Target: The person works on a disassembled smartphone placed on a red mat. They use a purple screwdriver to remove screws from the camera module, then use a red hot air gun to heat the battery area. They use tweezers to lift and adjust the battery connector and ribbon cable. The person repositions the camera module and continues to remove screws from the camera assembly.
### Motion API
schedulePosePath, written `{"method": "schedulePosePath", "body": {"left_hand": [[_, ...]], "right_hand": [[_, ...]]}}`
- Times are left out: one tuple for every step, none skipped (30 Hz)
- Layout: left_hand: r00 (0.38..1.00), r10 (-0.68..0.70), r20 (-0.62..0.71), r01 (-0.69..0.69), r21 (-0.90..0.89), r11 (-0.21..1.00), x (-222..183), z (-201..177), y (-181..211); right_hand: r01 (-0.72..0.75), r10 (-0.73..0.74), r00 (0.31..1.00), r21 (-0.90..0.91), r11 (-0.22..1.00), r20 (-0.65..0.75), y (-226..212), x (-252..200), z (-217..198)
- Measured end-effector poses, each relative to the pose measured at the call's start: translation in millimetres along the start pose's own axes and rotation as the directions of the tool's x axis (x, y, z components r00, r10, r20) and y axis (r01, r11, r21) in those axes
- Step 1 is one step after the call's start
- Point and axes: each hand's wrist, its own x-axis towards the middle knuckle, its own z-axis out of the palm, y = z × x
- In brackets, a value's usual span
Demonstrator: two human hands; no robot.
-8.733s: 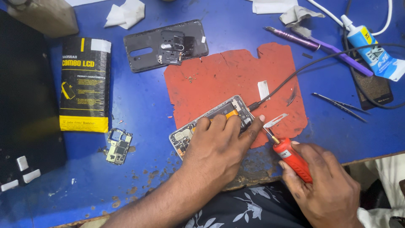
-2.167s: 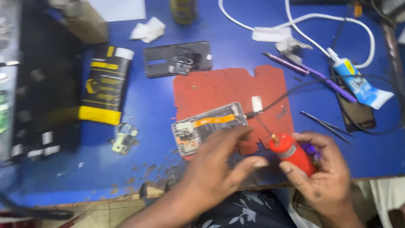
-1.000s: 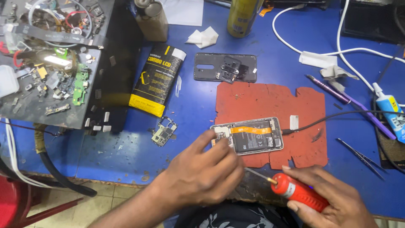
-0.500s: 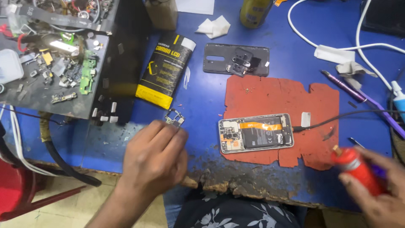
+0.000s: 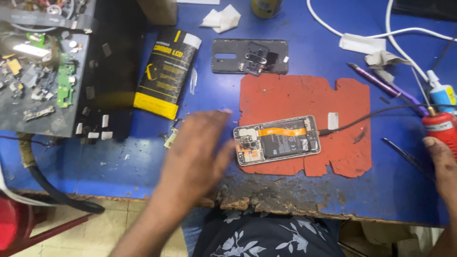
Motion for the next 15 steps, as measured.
{"method": "schedulePosePath", "body": {"left_hand": [[1.0, 0.012, 0.024, -0.011, -0.019, 1.0, -4, 4, 5], [0.999, 0.024, 0.048, -0.022, -0.038, 0.999, -9, 7, 10], [0.997, 0.036, 0.072, -0.031, -0.063, 0.998, -12, 11, 13], [0.996, 0.024, 0.081, -0.019, -0.067, 0.998, -14, 14, 13], [0.996, 0.012, 0.089, -0.005, -0.072, 0.997, -16, 17, 13], [0.995, -0.001, 0.098, 0.008, -0.077, 0.997, -18, 20, 12], [0.995, -0.013, 0.102, 0.024, -0.108, 0.994, -19, 22, 11], [0.994, -0.025, 0.106, 0.039, -0.138, 0.99, -21, 23, 11], [0.993, -0.034, 0.11, 0.052, -0.168, 0.984, -22, 23, 10], [0.993, -0.038, 0.115, 0.059, -0.192, 0.98, -22, 23, 9], [0.992, -0.038, 0.118, 0.063, -0.216, 0.974, -22, 24, 8], [0.992, -0.039, 0.122, 0.068, -0.241, 0.968, -22, 24, 7], [0.993, -0.022, 0.118, 0.048, -0.224, 0.973, -21, 24, 7], [0.994, -0.005, 0.114, 0.028, -0.206, 0.978, -21, 24, 7], [0.994, 0.011, 0.112, 0.01, -0.191, 0.982, -21, 24, 7]], "right_hand": [[0.059, -0.059, 0.998, 0.001, 0.998, 0.007, 12, 7, 3], [0.119, -0.119, 0.993, 0.003, 0.993, 0.013, 19, 11, 7], [0.175, -0.175, 0.984, 0.001, 0.985, 0.019, 23, 14, 8], [0.093, -0.093, 0.995, -0.006, 0.996, 0.022, 23, 14, 9], [0.01, -0.01, 1.0, -0.015, 1.0, 0.025, 18, 12, 11], [-0.073, 0.074, 0.997, -0.025, 0.997, 0.027, 11, 10, 12], [-0.043, 0.043, 0.999, -0.031, 0.999, 0.016, 2, 10, 13], [-0.013, 0.013, 1.0, -0.037, 0.999, 0.005, -9, 10, 13], [0.017, -0.018, 1.0, -0.042, 0.999, -0.009, -23, 9, 13], [0.011, -0.011, 1.0, -0.016, 1.0, 0.026, -39, 8, 14], [0.012, -0.012, 0.999, 0.005, 1.0, 0.036, -57, 4, 13], [0.031, -0.031, 0.999, -0.012, 0.999, 0.032, -78, -1, 12], [0.07, -0.07, 0.998, -0.077, 0.995, 0.001, -99, -10, 10], [0.114, -0.121, 0.992, -0.163, 0.98, -0.035, -122, -21, 9], [0.157, -0.182, 0.981, -0.263, 0.952, -0.074, -147, -37, 8]]}}
